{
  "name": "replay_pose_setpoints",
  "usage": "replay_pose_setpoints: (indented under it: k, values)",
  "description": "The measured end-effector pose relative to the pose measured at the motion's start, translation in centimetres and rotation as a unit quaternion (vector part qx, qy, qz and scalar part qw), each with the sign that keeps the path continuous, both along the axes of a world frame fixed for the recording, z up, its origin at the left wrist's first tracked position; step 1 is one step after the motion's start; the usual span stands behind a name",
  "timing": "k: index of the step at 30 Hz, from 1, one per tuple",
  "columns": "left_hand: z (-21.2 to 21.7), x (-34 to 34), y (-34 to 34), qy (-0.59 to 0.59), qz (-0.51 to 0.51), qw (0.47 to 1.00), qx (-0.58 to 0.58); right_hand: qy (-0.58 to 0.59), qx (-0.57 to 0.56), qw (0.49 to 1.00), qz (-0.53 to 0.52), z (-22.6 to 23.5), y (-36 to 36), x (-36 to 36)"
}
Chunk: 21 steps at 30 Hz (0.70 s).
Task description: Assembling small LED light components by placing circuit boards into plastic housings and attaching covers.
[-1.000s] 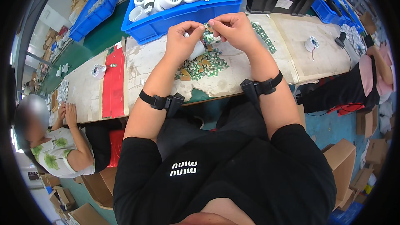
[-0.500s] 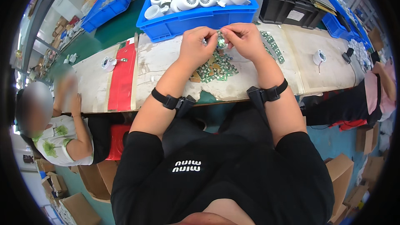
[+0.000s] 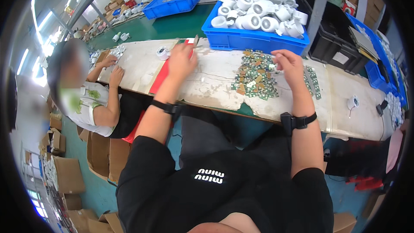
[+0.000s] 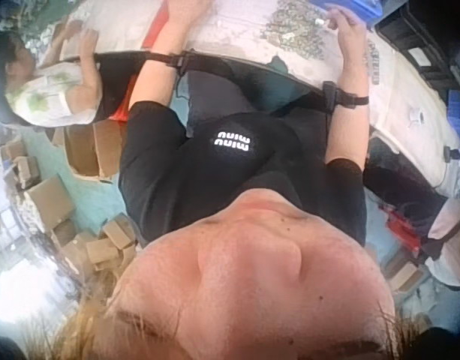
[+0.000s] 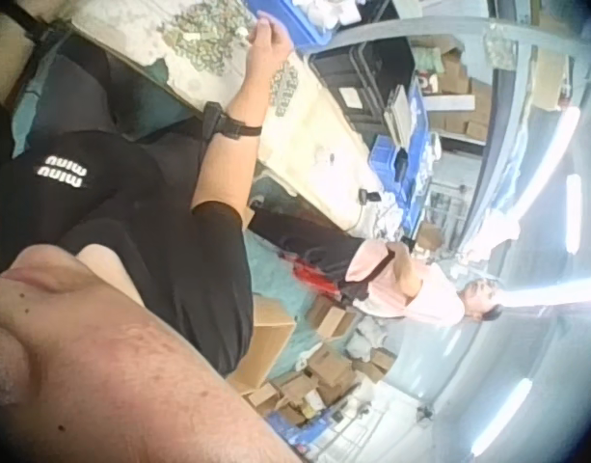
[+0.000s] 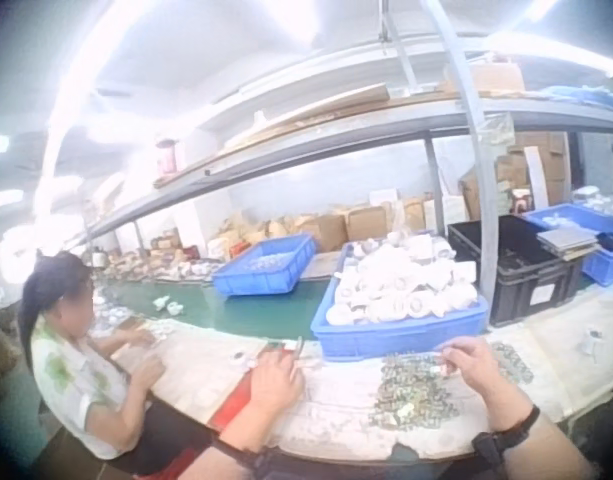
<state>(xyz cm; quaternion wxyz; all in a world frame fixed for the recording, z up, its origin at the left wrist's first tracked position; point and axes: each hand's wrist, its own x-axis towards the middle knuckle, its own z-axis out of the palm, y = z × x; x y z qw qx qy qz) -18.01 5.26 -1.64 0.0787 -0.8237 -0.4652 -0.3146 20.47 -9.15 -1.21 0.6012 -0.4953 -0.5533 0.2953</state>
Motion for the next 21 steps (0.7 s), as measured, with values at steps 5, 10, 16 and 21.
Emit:
replay_pose_setpoints:
  k: [5,10,16,21]
  values:
    - [-5.8,-6.5,3.3,0.16,0.072,0.978,0.112,0.029,-0.009,0.999,-0.025,0.4,-0.6,-0.6]
    - [0.3,-2.1,2.7,-0.048,-0.016,0.993,0.102,-0.426,-0.026,0.785,-0.449,2.8,-9.4,9.0]
    - [4.9,8.8,4.7,-0.168,-0.061,0.983,0.052,-0.377,-0.425,0.606,-0.557,0.1,-16.3,20.6]
    - [5.4,13.0,6.4,-0.137,-0.039,0.989,0.028,-0.399,-0.271,0.747,-0.458,-1.9,-18.2,24.3]
